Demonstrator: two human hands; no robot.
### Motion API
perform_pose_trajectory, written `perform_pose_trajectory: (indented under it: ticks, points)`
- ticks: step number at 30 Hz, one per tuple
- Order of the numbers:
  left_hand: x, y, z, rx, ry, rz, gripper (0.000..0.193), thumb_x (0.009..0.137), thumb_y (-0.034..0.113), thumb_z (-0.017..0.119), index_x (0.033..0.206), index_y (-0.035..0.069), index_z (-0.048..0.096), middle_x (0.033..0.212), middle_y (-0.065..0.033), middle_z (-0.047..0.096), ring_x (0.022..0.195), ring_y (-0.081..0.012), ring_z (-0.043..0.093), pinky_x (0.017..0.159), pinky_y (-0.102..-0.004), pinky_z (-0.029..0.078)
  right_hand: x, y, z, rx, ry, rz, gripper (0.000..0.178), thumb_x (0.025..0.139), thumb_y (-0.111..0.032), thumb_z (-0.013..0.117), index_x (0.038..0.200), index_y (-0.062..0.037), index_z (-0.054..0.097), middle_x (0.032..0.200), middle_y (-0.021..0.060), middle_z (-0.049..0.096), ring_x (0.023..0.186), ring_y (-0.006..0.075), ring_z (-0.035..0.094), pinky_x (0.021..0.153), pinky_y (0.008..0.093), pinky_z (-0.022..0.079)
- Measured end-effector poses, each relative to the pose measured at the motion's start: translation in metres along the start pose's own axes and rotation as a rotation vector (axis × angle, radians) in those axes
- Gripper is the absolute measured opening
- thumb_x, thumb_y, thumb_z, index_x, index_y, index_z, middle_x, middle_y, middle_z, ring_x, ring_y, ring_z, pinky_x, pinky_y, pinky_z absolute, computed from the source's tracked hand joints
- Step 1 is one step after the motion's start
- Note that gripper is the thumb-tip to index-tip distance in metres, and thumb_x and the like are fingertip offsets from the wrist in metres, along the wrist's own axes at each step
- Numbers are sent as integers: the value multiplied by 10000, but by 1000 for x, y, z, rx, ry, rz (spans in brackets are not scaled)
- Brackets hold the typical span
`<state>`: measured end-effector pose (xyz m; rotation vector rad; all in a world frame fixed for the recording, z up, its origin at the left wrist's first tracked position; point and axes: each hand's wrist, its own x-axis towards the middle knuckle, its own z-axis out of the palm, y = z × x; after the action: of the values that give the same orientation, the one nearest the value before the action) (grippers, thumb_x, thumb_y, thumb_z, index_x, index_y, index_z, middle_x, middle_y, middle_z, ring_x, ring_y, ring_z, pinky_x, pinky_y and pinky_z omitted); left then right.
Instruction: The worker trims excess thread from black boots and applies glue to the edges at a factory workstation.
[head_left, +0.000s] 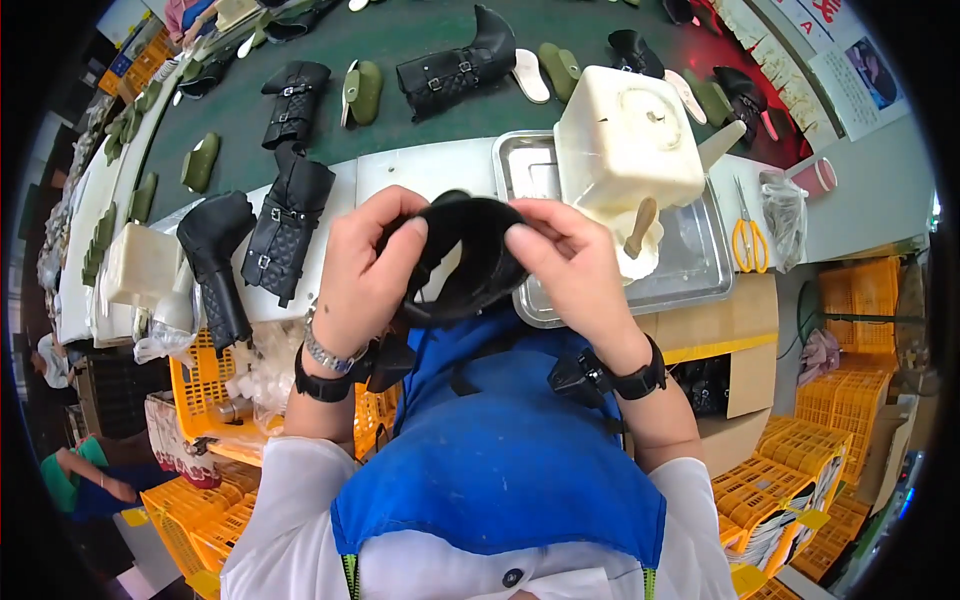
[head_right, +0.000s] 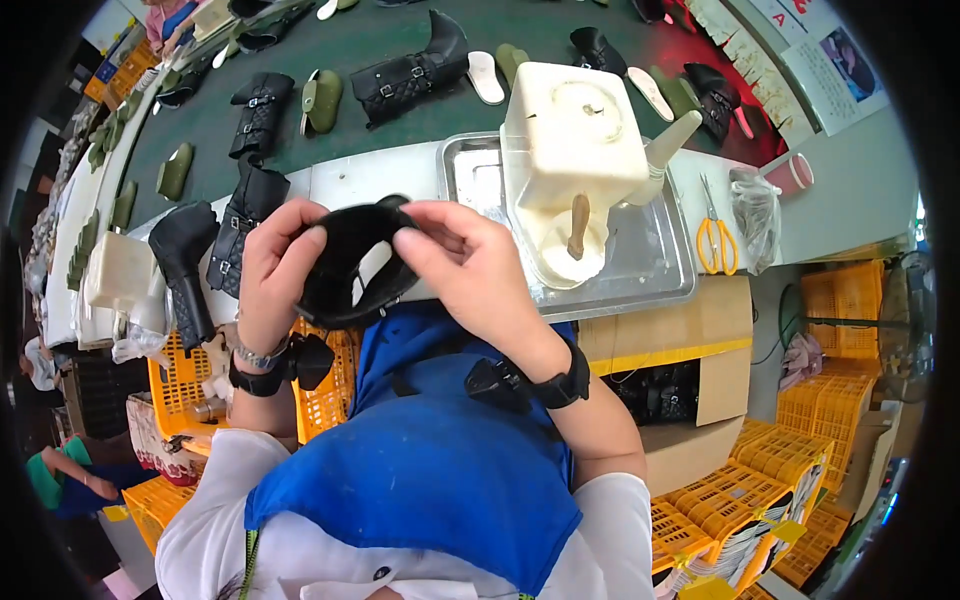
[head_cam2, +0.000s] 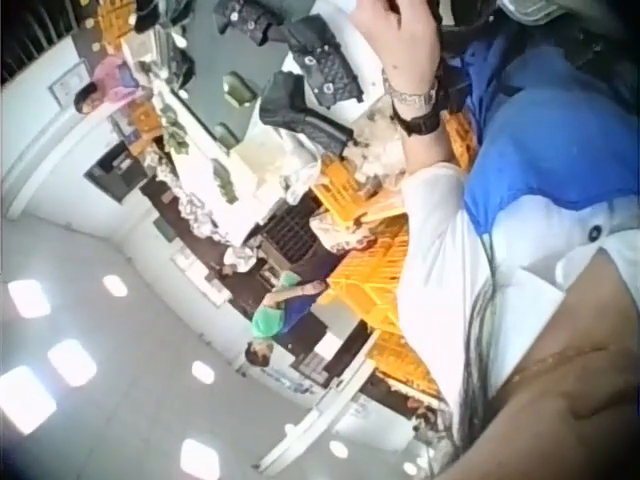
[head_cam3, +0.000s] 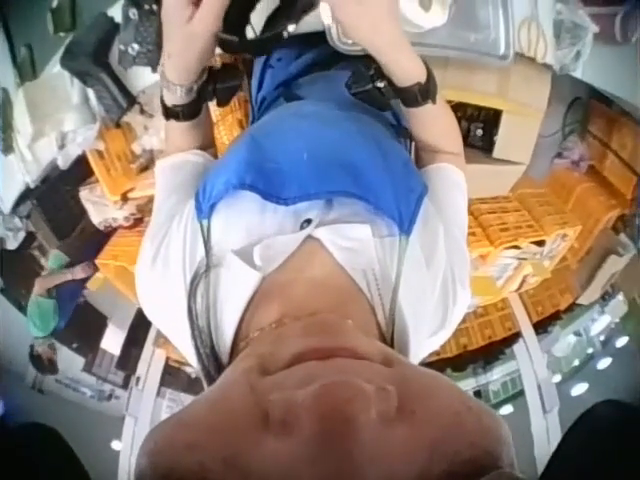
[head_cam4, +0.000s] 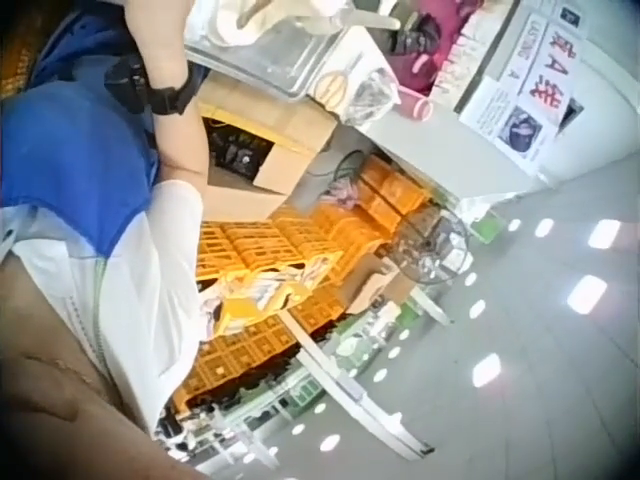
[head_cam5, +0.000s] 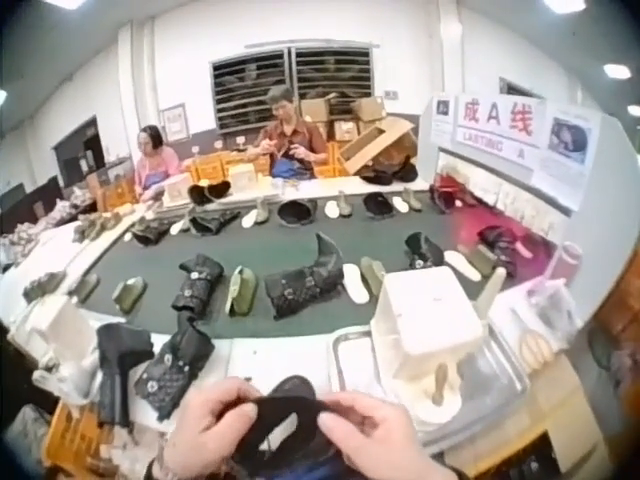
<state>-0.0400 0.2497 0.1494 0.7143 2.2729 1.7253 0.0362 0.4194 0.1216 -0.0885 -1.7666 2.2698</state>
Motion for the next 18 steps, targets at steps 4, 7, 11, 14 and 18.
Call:
perform_pose_trajectory:
  ticks: [4,7,11,14,18]
  points:
    - [-5,12,-7,-35,-176,107,254,801,121,519,1016,-13,523,810,-45,575,627,-59,493,541,-205,388,-5,3,-7,-208,-24,26,182,849,-119,576,915,45,622,734,3,612,670,37,519,590,188,424]
    - [-1,10,-19,-106,-642,-95,345,794,87,507,1104,-63,492,989,-89,581,894,-101,534,768,-241,428,-7,-5,-4,-177,-80,42,184,854,-128,572,882,45,629,707,-13,599,646,25,494,566,184,408]
    - [-4,5,-10,-88,-445,-84,204,813,150,556,872,-43,586,634,-5,527,605,-42,445,525,-215,382,-5,-1,-5,-70,-155,164,177,860,-127,565,864,38,628,694,-22,593,648,20,494,575,183,410]
    - [-4,0,-6,63,-339,-62,196,814,146,553,797,-47,586,601,-9,511,584,-34,431,512,-227,375,-6,-8,-4,-170,-170,191,187,832,-140,603,935,16,604,763,-8,588,680,35,512,606,193,426]
    - [-13,-2,7,64,-111,-36,190,799,132,567,734,-46,579,530,-27,493,519,-45,435,472,-239,361,-20,-27,5,-370,-261,31,503,720,-158,705,1159,-75,474,905,38,549,749,108,543,673,250,462]
